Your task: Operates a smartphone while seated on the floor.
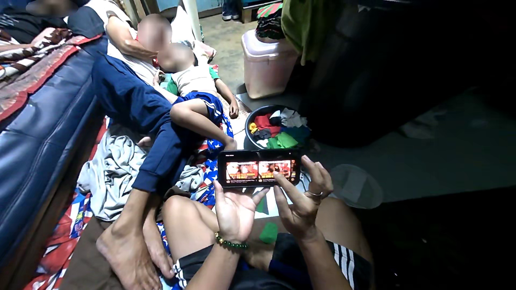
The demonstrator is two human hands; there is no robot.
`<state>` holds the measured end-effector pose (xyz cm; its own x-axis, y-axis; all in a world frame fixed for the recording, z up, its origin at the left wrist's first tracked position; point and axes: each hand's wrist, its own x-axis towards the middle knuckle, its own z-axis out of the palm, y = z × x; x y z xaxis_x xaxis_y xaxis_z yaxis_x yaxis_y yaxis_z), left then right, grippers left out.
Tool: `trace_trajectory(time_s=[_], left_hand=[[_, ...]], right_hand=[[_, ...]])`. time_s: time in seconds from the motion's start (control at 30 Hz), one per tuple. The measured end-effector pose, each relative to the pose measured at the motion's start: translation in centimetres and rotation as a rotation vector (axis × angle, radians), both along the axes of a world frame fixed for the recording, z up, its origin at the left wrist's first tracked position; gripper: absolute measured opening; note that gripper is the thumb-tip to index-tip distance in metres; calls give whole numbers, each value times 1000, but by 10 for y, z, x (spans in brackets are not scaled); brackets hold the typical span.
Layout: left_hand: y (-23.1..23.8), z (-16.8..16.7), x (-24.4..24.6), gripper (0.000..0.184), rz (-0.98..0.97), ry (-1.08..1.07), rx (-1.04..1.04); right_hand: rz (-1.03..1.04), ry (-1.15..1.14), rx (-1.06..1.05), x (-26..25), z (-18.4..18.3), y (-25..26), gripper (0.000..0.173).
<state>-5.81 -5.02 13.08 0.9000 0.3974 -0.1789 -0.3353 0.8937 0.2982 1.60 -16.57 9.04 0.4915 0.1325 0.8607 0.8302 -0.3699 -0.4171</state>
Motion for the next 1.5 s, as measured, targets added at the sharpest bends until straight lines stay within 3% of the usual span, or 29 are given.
trace_trajectory(time_s=[0.5, 0.83, 1.5], left_hand=[[-2, 3, 1, 66, 22, 18, -6], [0, 3, 2, 70, 20, 5, -8], [-2, 2, 2, 68, 16, 0, 0]], right_hand=[[34, 10, -62, -5, 1, 5, 27], [-27, -41, 46, 0, -2, 2, 22], [-13, -17, 9, 0, -3, 1, 24]])
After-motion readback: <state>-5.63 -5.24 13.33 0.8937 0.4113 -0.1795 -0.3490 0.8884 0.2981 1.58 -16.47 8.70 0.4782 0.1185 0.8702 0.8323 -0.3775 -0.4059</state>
